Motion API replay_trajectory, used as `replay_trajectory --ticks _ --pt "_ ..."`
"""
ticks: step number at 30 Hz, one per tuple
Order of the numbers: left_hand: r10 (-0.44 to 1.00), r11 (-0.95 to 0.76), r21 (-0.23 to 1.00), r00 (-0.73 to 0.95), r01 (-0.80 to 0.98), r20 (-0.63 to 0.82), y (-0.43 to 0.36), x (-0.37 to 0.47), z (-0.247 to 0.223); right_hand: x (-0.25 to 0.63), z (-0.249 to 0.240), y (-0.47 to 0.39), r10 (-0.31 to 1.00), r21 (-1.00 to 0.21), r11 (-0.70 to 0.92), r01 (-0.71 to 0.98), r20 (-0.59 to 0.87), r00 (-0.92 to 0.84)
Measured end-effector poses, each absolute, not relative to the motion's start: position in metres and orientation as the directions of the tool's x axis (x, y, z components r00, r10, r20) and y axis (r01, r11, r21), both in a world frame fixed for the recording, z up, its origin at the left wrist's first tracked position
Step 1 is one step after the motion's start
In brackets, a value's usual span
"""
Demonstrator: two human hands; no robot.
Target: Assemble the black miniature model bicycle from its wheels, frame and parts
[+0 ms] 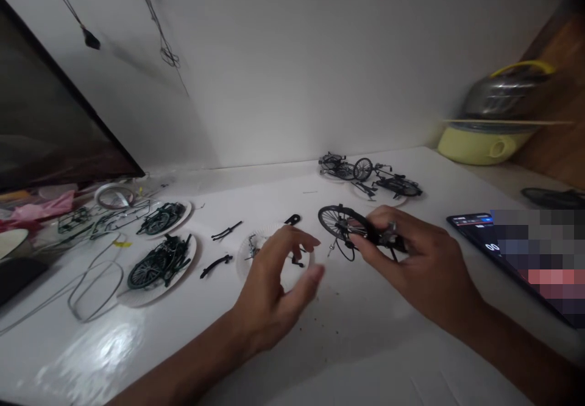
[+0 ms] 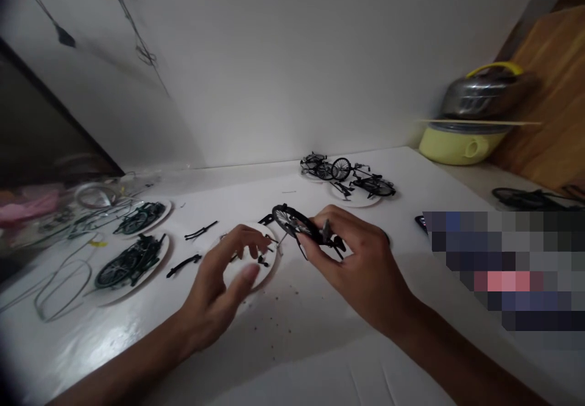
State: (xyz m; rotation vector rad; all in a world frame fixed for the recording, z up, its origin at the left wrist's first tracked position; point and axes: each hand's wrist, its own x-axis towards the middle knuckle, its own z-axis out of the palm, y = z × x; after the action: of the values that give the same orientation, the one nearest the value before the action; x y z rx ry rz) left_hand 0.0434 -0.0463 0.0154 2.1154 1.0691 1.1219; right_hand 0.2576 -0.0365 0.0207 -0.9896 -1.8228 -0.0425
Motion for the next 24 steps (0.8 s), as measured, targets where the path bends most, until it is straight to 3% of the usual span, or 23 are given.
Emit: replay_trajectory --ticks 5,8,10,13,16,18,21,24 --pt "0.903 -0.316 0.943 0.338 0.108 0.264 -0.039 0.053 0.007 0.252 0.024 -0.045 0.689 -0.520 0.625 0.582 0.718 -0.099" --pt "0.873 -0.147 0.985 0.456 -0.092 0.173 -0.037 0.058 0.001 0.250 0.027 -0.050 0.716 -0.554 0.617 0.559 0.691 -0.105" --pt "0.874 -0.087 0.989 0.468 -0.116 0.132 -0.038 0.058 -0.002 0.248 0.027 -0.050 0.721 -0.568 0.604 0.559 0.688 -0.080" --pt "0.881 -0.280 0.959 0.409 0.051 0.236 -0.039 0.054 -0.003 0.247 0.025 -0.048 0.744 -0.620 0.545 0.564 0.668 0.016" --pt "0.747 -0.647 0.716 0.406 0.264 0.526 -0.041 0.049 0.000 0.246 0.022 -0.046 0.794 -0.700 0.479 0.529 0.602 0.078" --pt "0.643 -0.765 0.571 0.407 0.297 0.649 -0.042 0.046 0.004 0.246 0.021 -0.046 0.829 -0.740 0.445 0.505 0.553 0.079" --pt "0.631 -0.776 0.552 0.367 0.305 0.684 -0.043 0.043 0.008 0.246 0.020 -0.046 0.869 -0.779 0.407 0.477 0.491 0.059" --pt "0.720 -0.693 0.657 0.311 0.297 0.620 -0.044 0.042 0.010 0.247 0.019 -0.047 0.909 -0.821 0.366 0.439 0.416 0.019"
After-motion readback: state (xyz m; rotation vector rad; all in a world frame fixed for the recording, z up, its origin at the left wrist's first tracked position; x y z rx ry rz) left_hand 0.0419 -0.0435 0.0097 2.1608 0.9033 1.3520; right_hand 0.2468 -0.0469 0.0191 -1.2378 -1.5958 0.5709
